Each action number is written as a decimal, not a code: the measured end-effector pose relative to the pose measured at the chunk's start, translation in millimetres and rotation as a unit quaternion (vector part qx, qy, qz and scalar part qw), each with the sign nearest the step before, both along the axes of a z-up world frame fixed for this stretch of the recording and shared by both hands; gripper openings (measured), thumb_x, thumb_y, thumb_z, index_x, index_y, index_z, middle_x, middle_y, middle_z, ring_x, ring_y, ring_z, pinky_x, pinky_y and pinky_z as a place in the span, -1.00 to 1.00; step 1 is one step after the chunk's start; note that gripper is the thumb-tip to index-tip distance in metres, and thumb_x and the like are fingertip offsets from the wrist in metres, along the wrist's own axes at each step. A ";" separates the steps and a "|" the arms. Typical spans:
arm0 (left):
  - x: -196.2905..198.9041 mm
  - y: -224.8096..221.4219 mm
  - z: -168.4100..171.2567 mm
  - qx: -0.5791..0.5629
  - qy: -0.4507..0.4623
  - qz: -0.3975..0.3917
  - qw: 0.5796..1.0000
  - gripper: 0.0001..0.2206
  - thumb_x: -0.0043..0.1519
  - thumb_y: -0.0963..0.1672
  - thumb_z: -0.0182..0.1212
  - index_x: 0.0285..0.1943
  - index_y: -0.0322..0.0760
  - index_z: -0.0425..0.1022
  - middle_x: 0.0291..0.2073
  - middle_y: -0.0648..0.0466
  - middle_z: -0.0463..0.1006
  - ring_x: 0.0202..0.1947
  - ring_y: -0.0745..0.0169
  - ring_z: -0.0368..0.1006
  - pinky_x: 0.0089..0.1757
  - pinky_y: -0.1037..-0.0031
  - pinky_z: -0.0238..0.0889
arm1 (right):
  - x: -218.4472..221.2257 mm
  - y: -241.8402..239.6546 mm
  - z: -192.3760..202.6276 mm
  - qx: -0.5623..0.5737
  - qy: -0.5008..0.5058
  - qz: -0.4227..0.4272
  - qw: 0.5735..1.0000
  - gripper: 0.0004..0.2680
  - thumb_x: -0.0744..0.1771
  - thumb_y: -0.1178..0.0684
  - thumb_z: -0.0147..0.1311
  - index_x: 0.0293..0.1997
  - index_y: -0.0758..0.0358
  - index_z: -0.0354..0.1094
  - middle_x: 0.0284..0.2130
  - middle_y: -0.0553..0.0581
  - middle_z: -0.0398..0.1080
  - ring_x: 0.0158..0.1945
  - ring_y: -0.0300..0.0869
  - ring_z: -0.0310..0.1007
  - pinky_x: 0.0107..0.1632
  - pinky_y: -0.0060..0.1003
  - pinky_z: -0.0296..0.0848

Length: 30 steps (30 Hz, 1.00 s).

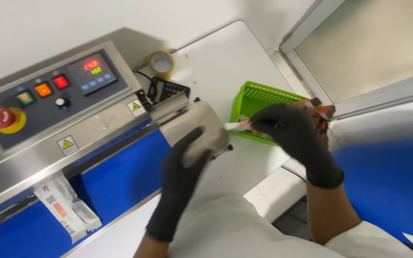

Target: Feeding small product packets into a continuous band sealer machine for final packaging

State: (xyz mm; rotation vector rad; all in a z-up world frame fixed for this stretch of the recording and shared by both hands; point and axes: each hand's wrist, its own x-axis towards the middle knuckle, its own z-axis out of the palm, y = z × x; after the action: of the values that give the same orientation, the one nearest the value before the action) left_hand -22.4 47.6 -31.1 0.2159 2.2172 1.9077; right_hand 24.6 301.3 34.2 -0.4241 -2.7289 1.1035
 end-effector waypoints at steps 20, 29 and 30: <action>-61.0 1.6 -108.2 0.198 -0.300 0.297 0.885 -0.72 0.13 -0.09 0.56 -0.10 -0.37 0.69 -0.27 -0.23 0.71 -0.12 0.34 0.43 -0.16 0.32 0.40 | -117.7 -109.7 -177.8 -0.286 -0.156 -0.097 0.940 -0.78 0.29 -0.16 0.39 -0.11 0.09 0.62 -0.42 0.09 0.56 -0.39 -0.26 0.43 -0.32 -0.36 0.48; -69.3 -48.6 -162.1 0.176 -0.293 0.360 0.868 -0.73 0.19 -0.07 0.47 -0.06 -0.34 0.66 -0.28 -0.17 0.64 -0.28 0.25 0.41 -0.21 0.38 0.33 | -134.9 -153.3 -212.0 -0.210 -0.215 -0.018 0.954 -0.70 0.28 -0.29 0.27 0.00 -0.04 0.59 -0.11 0.12 0.59 0.15 0.12 0.48 0.16 0.05 0.45; -60.4 -64.1 -169.2 0.177 -0.292 0.357 0.869 -0.73 0.19 -0.07 0.47 -0.06 -0.34 0.66 -0.28 -0.17 0.64 -0.28 0.25 0.41 -0.21 0.38 0.33 | -129.9 -153.9 -198.8 -0.209 -0.212 -0.020 0.954 -0.70 0.28 -0.29 0.27 0.00 -0.04 0.59 -0.11 0.12 0.59 0.15 0.12 0.48 0.16 0.05 0.45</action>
State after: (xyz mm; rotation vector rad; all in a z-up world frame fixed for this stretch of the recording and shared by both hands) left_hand -82.8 -16.4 -200.3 -1.1310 1.6121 2.2746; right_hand -105.3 147.4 -164.6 -0.8621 -2.7935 1.7651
